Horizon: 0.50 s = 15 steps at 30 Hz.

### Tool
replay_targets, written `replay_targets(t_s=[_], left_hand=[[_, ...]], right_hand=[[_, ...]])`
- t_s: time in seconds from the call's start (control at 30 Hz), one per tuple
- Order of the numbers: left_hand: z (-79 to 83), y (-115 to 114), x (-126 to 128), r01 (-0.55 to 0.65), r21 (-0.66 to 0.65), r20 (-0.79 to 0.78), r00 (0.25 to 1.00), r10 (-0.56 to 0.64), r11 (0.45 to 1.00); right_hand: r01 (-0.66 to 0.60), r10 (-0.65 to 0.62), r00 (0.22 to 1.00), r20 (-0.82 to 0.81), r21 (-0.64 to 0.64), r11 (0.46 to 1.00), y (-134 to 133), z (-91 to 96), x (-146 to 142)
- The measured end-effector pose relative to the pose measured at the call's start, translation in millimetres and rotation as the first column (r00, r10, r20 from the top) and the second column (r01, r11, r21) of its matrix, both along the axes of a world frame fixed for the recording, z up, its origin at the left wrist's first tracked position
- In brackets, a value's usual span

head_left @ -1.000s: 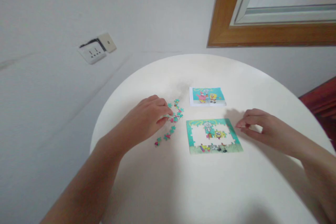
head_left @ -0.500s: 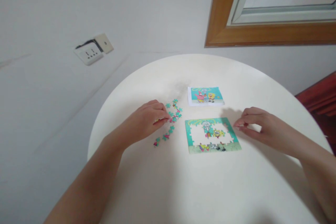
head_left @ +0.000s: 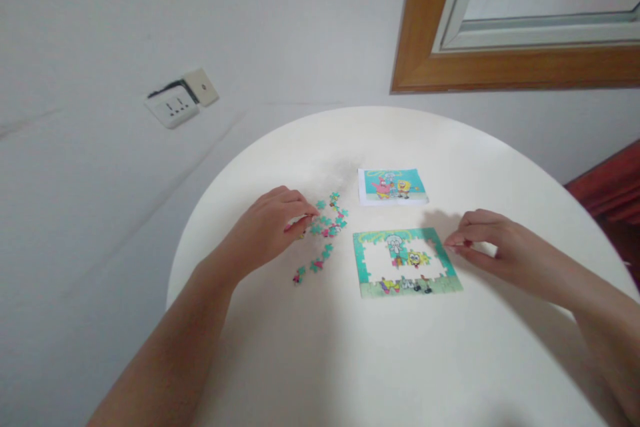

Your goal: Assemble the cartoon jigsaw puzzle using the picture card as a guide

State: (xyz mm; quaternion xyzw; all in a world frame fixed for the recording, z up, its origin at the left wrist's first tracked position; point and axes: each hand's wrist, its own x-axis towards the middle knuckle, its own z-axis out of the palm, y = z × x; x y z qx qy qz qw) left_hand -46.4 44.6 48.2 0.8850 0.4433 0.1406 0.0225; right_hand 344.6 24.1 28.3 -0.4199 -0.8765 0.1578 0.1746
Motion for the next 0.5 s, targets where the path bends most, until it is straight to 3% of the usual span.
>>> replay_targets(t_s=[0.23, 0.5], left_hand=[[-10.4, 5.2, -1.5, -0.141, 0.053, 0.01, 0.99, 0.14, 0.989], [-22.4, 14.1, -3.4, -0.041, -0.017, 0.046, 0.998, 0.041, 0.999]], right_hand=[[0.012, -0.012, 1.0, -0.008, -0.017, 1.0, -0.5, 1.7, -1.6], [0.011, -0.011, 1.0, -0.01, -0.033, 0.999, 0.7, 1.1, -5.1]])
